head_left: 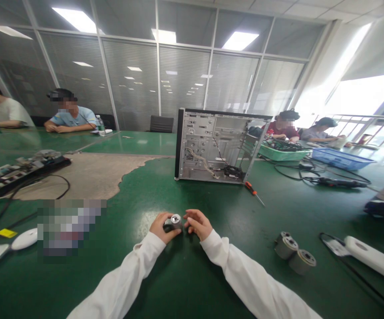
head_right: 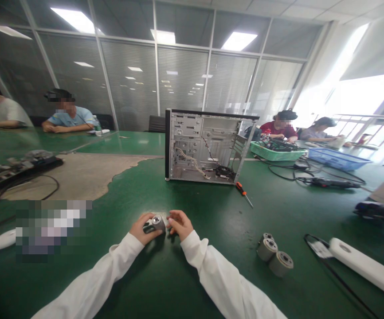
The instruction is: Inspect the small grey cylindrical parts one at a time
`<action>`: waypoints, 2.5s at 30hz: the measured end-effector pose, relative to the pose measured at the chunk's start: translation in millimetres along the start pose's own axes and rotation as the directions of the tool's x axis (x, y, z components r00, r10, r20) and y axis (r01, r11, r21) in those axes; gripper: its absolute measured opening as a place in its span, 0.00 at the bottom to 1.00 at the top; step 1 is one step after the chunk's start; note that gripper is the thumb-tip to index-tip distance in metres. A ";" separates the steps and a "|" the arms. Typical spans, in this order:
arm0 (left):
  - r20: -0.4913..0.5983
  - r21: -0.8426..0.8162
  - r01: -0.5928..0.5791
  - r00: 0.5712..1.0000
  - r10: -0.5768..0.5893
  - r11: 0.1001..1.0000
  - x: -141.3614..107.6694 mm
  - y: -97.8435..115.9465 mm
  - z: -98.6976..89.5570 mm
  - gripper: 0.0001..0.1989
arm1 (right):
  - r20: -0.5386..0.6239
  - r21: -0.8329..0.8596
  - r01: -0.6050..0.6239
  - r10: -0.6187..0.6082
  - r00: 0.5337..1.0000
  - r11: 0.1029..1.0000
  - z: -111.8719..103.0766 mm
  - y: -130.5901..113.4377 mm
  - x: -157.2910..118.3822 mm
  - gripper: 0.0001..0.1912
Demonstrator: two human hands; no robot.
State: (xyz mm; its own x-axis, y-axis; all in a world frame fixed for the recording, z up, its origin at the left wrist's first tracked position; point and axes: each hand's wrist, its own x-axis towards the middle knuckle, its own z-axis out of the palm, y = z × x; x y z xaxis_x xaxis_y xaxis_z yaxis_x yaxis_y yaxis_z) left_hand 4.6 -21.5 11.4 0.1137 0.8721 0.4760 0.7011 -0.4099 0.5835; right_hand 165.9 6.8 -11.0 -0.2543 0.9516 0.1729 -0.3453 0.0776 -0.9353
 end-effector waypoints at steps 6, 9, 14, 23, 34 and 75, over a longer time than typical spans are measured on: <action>0.073 0.018 0.026 0.997 -0.027 1.000 -0.5 -1.7 4.1 0.17 | 0.009 -0.146 0.074 -0.074 0.997 0.986 1.7 -4.8 -1.2 0.16; 0.076 0.019 0.013 0.997 -0.014 1.000 0.1 -2.3 5.0 0.17 | 0.027 -0.311 0.150 -0.149 0.988 0.938 6.0 -15.1 -0.4 0.13; 0.106 0.015 0.026 0.994 -0.028 1.000 0.7 -3.8 5.9 0.18 | 0.155 -0.505 0.319 -0.279 0.948 0.802 18.0 -38.3 -0.5 0.09; 0.117 0.018 0.041 0.992 -0.042 0.999 1.0 -5.8 6.3 0.18 | 0.165 -0.588 0.331 -0.292 0.942 0.738 29.1 -46.2 1.2 0.05; 0.026 -0.002 0.061 0.998 -0.061 0.998 1.8 -10.6 1.9 0.17 | 0.155 -0.670 0.359 -0.350 0.924 0.650 -0.4 -45.9 5.9 0.05; 0.011 0.044 0.237 0.971 -0.238 0.971 4.6 -30.0 7.3 0.29 | -0.188 -0.145 -0.104 0.076 0.979 0.984 -56.1 -1.8 33.9 0.11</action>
State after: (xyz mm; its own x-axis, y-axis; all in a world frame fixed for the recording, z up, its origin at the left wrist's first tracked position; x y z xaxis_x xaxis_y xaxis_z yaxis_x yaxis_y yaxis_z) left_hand -10.8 -3.3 -8.7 -0.0481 0.9475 0.3162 0.7384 -0.1794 0.6500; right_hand 208.6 55.6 -20.8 -0.1059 0.9936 0.0400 -0.1826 0.0201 -0.9830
